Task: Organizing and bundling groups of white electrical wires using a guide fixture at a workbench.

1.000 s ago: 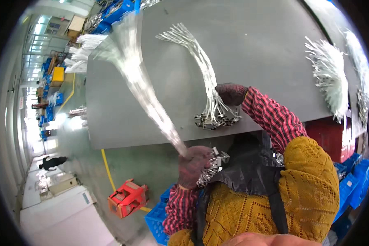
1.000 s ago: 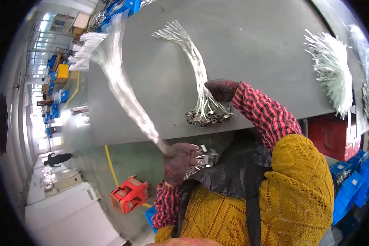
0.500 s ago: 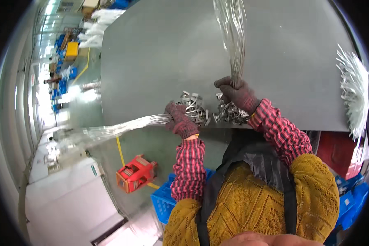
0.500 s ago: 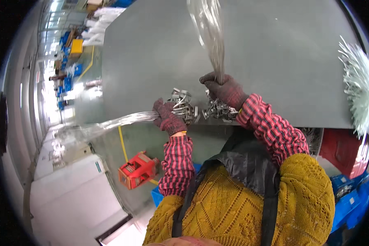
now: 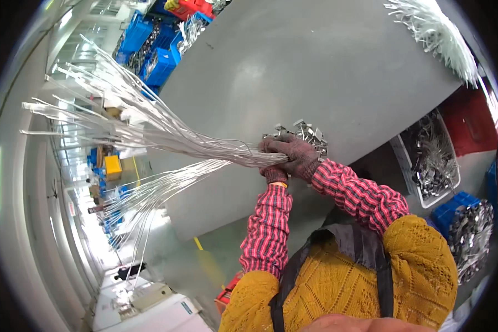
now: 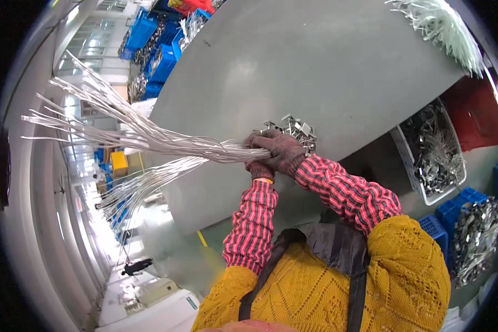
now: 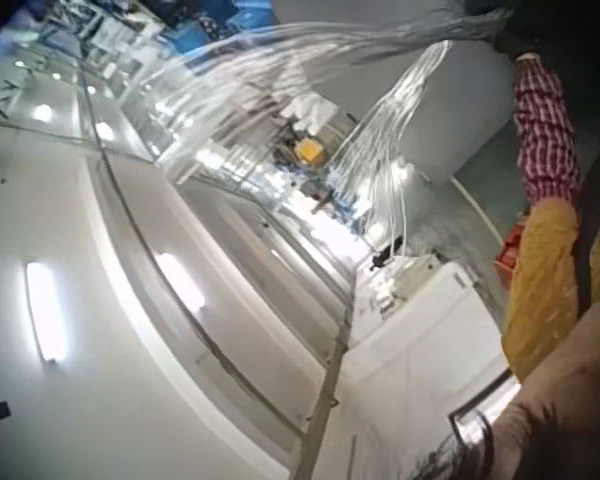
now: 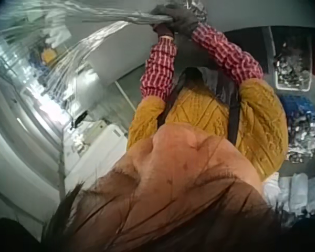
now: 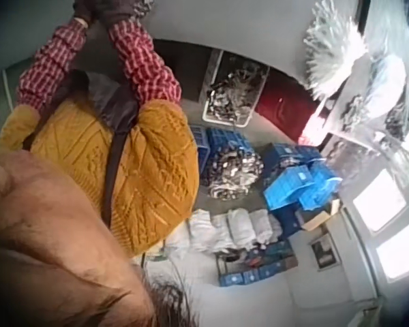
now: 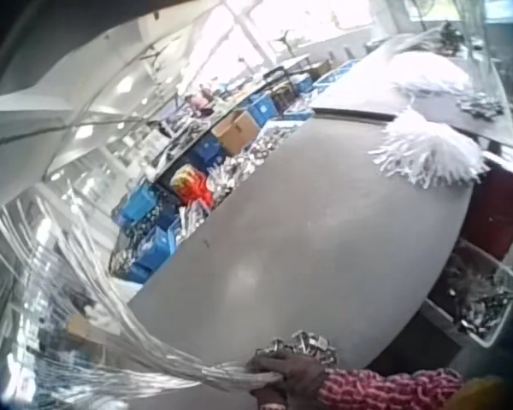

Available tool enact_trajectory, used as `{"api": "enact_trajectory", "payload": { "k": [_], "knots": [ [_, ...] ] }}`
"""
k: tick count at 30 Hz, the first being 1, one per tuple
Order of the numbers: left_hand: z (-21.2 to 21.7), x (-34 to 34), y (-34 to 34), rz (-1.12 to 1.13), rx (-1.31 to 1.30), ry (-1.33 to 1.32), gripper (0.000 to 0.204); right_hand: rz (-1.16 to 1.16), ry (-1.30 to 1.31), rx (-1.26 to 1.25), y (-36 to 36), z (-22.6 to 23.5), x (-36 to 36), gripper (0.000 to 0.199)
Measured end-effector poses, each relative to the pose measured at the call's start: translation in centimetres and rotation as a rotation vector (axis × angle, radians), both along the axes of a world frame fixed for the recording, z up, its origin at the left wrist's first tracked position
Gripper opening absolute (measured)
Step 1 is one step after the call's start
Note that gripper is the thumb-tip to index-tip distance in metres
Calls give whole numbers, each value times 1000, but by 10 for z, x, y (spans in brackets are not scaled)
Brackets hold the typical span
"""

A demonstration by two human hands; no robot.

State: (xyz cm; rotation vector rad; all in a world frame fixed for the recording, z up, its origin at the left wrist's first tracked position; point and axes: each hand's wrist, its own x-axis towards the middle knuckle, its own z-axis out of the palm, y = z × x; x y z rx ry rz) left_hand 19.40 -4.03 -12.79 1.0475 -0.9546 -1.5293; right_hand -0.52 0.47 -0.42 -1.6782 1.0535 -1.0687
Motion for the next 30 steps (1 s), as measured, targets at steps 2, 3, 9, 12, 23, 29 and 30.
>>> {"api": "enact_trajectory", "payload": {
  "k": [2, 3, 9, 12, 23, 29, 30],
  "knots": [
    [-13, -10, 14, -76, -218, -423, 41, -117, -59, -100, 3, -13, 1, 51],
    [-14, -9, 16, -97, -335, -635, 48, -95, -15, -78, 1, -9, 0, 59],
    [51, -23, 15, -431, -597, -1833, 50, -183, -19, 43, -13, -7, -2, 60],
    [91, -34, 13, -323, -526, -1557, 47, -110, -64, -30, -17, -22, 12, 53],
    [190, -82, 54, 132, -175, -59, 52, 6, 190, -185, -18, -9, 5, 44],
    [180, -82, 73, 180, -54, 115, 23, 538, -90, -89, -33, -15, 5, 57],
    [177, -77, 81, 186, -60, 122, 23, 545, -83, -93, -32, -10, 3, 57]
  ]
}}
